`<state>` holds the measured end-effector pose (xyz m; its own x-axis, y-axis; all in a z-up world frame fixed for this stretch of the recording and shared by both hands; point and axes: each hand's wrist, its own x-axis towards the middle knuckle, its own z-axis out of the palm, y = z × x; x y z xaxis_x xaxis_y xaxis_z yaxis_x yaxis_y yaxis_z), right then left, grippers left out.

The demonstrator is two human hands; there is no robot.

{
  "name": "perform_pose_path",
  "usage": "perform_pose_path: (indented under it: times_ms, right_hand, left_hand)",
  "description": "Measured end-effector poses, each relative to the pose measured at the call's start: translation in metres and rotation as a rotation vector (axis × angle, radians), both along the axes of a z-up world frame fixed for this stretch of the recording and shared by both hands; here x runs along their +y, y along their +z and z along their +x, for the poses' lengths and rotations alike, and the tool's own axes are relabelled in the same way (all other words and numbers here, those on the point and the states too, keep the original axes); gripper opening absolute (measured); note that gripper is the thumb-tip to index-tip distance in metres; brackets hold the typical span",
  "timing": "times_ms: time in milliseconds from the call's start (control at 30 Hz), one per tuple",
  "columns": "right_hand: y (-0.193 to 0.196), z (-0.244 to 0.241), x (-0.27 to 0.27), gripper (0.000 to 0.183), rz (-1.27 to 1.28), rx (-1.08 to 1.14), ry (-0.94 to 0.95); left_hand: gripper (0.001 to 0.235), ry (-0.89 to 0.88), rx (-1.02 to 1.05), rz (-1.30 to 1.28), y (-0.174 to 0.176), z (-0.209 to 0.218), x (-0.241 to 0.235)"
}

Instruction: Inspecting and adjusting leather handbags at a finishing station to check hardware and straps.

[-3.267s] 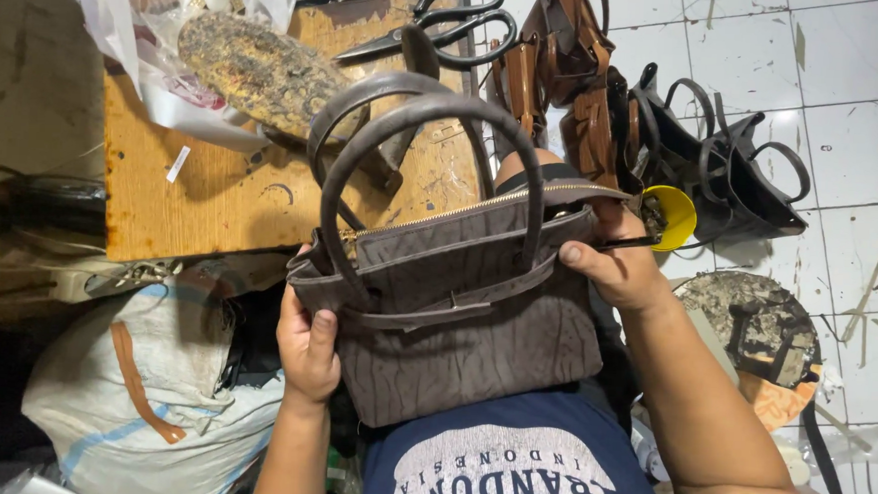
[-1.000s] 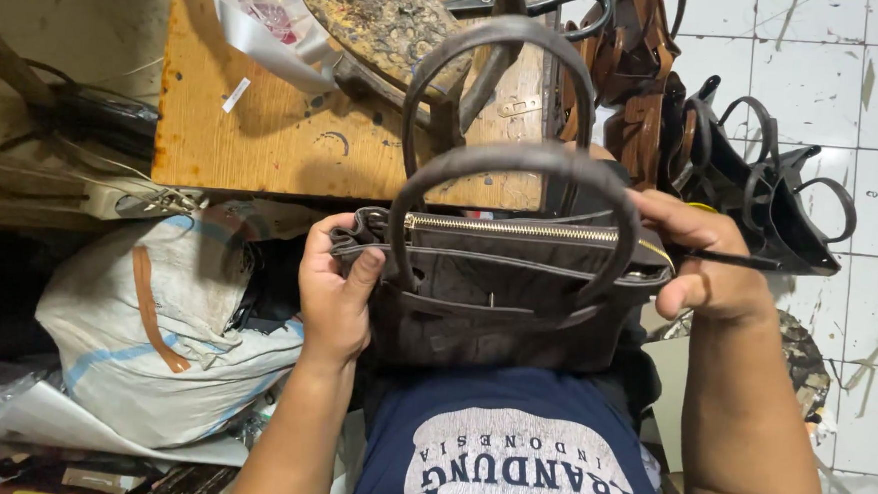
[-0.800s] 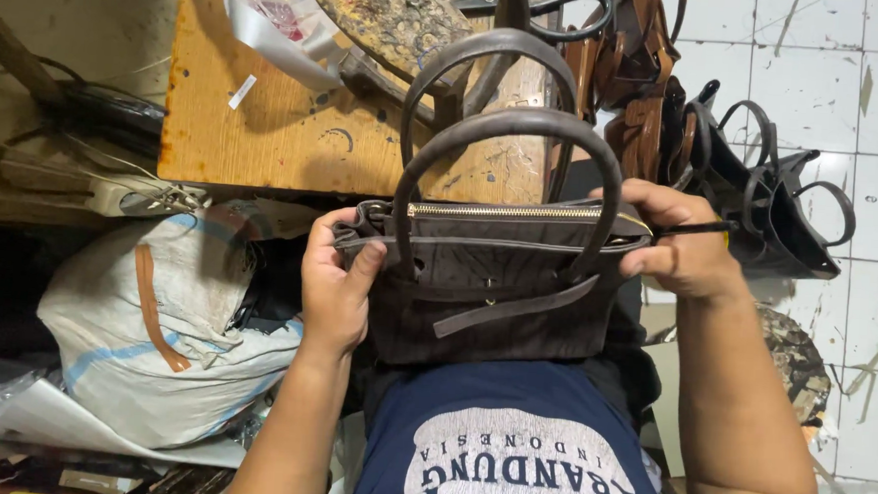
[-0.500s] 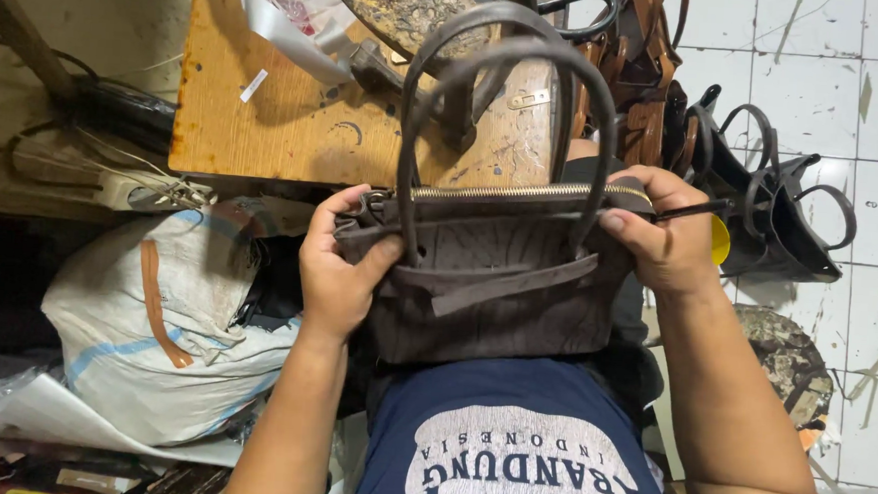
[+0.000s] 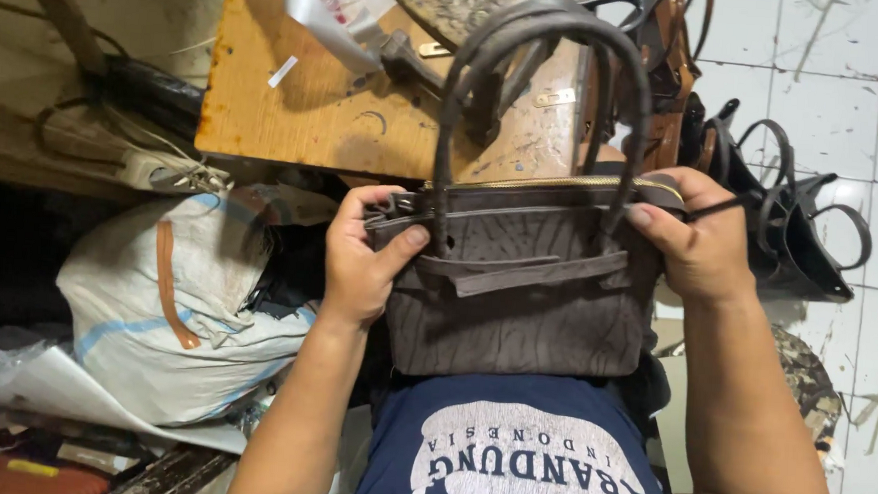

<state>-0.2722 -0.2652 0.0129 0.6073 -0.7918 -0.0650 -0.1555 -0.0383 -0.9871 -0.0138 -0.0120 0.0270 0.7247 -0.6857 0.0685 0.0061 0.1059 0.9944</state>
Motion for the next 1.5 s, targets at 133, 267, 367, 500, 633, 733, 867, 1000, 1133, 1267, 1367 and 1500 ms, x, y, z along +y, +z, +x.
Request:
perform_pose_path:
  times_ms: [133, 267, 367, 500, 633, 733, 867, 1000, 1133, 1267, 1367, 1500]
  right_hand:
    - [-0.01, -0.007, -0.003, 0.034, -0.039, -0.052, 0.021]
    - [-0.016, -0.01, -0.011, 0.046, 0.024, -0.123, 0.081]
    - [-0.013, -0.009, -0.012, 0.049, 0.052, -0.179, 0.127]
    - [-0.003, -0.012, -0.012, 0.054, -0.015, -0.193, 0.238]
    - [0.02, -0.027, -0.004, 0.077, -0.048, -0.222, 0.371]
    - [-0.008, -0.08, -0.006, 0.098, -0.471, 0.288, 0.23]
    - [0.03, -0.054, 0.023, 0.072, -0.193, -0.24, 0.407]
    - [0.047, -0.064, 0.027, 0.088, -0.317, -0.125, 0.545]
    - [0.053, -0.069, 0.023, 0.091, -0.32, -0.104, 0.633]
    - [0.076, -0.052, 0.031, 0.066, -0.342, -0.069, 0.566]
    - [0.082, -0.042, 0.03, 0.047, -0.376, -0.078, 0.504]
    - [0.087, -0.033, 0.022, 0.029, -0.404, -0.091, 0.525]
  left_hand:
    - [0.048, -0.038, -0.014, -0.009, 0.003, 0.001, -0.004]
    - [0.059, -0.056, -0.011, -0.001, 0.001, 0.005, -0.005]
    - [0.062, -0.059, -0.011, 0.029, 0.002, 0.005, -0.005]
    - [0.06, -0.114, 0.015, -0.078, 0.003, 0.004, -0.002]
    - [0.073, -0.203, -0.062, -0.111, 0.017, -0.001, 0.015]
    - [0.064, -0.296, -0.277, -0.191, 0.034, -0.002, 0.021]
    - [0.065, -0.344, -0.333, -0.167, 0.026, 0.0, 0.037]
    - [0.073, -0.444, -0.376, -0.079, 0.046, 0.001, 0.051]
    - [0.071, -0.541, -0.369, -0.008, 0.056, 0.008, 0.057]
    - [0.04, -0.546, -0.453, 0.052, 0.076, 0.01, 0.046]
    - [0.021, -0.512, -0.546, 0.117, 0.091, 0.01, 0.035]
    - [0.013, -0.461, -0.697, 0.24, 0.102, 0.008, 0.028]
